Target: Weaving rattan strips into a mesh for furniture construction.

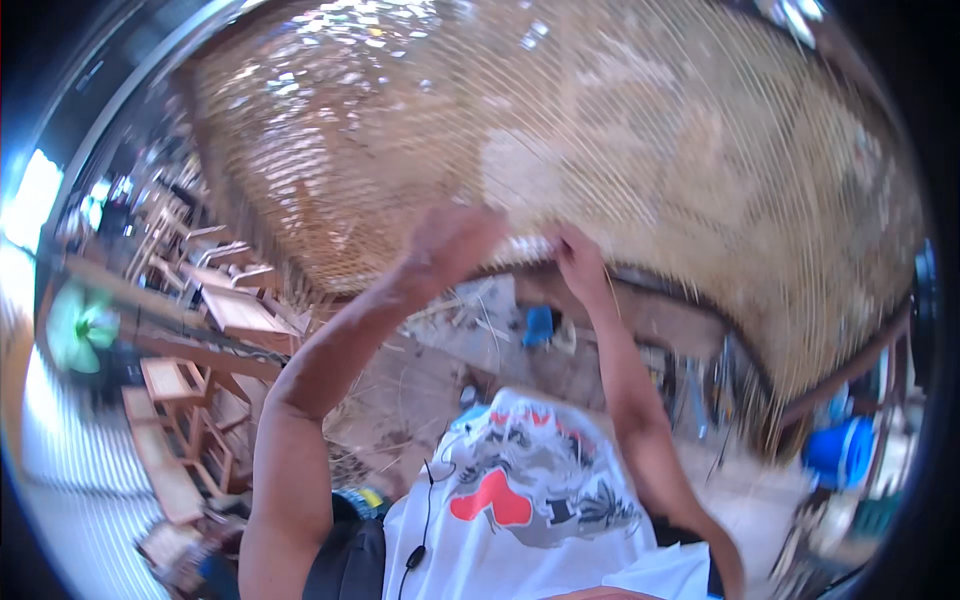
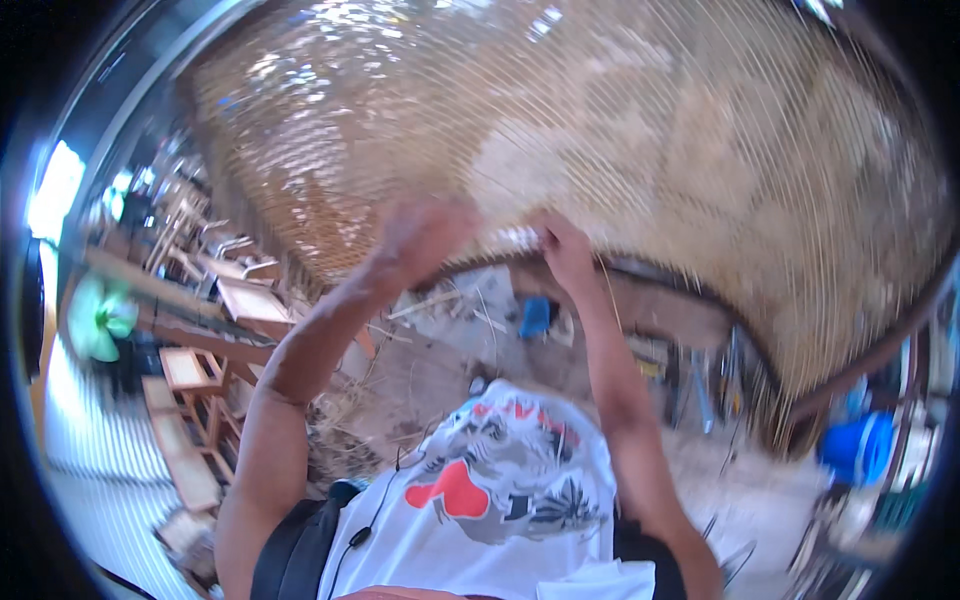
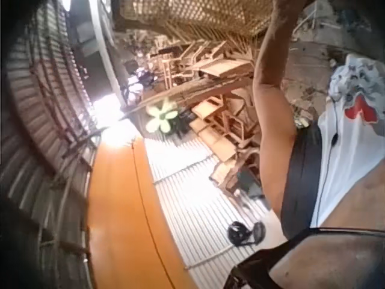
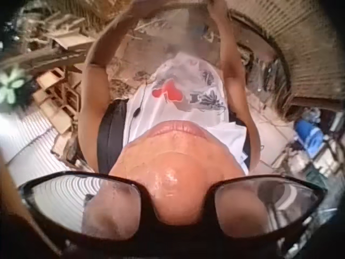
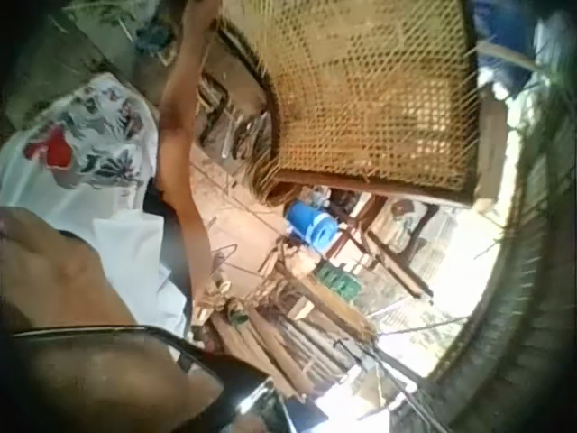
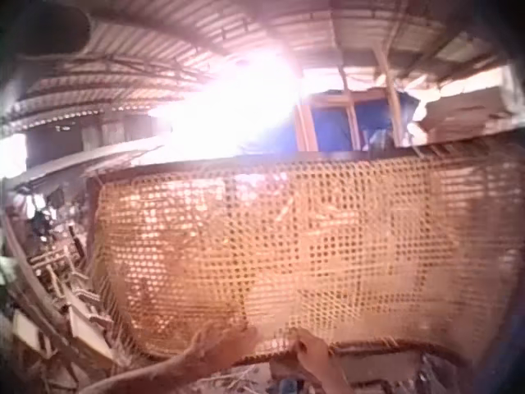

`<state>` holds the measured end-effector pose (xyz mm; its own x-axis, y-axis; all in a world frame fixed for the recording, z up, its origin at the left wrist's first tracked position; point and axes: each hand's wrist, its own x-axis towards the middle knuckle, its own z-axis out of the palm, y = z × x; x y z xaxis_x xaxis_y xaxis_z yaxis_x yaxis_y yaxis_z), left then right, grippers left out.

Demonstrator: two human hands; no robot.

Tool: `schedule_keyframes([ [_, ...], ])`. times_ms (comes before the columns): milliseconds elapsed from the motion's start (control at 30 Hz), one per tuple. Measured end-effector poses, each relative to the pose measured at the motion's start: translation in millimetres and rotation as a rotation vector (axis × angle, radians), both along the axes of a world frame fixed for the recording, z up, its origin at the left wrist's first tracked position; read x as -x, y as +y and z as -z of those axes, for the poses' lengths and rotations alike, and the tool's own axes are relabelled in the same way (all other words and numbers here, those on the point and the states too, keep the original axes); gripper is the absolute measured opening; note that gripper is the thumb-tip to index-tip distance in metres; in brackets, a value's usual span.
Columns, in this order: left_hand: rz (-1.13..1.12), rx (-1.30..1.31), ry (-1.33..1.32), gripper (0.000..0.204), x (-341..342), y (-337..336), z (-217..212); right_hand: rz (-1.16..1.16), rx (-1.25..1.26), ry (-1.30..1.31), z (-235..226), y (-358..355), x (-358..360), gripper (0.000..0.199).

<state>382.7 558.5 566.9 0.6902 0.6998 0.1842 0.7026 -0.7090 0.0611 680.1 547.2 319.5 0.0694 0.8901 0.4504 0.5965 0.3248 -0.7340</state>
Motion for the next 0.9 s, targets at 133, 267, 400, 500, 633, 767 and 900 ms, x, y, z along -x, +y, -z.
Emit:
schedule_keyframes([
  [133,0.017,-0.180,0.125,0.032,9.4,12.4,-54.9,-0.032,-0.085,0.121,-48.5,7.3,5.5,0.024],
  [267,-0.141,-0.306,-0.002,0.052,63.8,6.9,-188.6,-0.048,-0.079,0.027,-213.2,20.0,51.6,0.021],
  [400,-0.400,-0.645,-0.145,0.039,221.3,31.5,-321.5,-0.184,-0.241,-0.089,-443.0,40.0,196.7,0.015],
  [500,-0.283,-0.884,-0.240,0.048,247.0,66.5,-393.0,-0.256,-0.179,0.026,-507.7,77.1,237.5,0.021],
  [633,-0.120,-0.816,-0.209,0.049,248.7,131.3,-350.5,-0.170,-0.049,-0.170,-451.7,99.2,220.3,0.033],
  [767,-0.064,-0.777,-0.205,0.048,261.2,151.7,-353.4,0.036,0.187,0.129,-331.0,24.1,142.5,0.027],
  [900,0.000,-0.655,-0.301,0.046,261.5,157.1,-366.9,0.156,0.192,0.385,-125.7,-41.0,2.7,0.020],
])
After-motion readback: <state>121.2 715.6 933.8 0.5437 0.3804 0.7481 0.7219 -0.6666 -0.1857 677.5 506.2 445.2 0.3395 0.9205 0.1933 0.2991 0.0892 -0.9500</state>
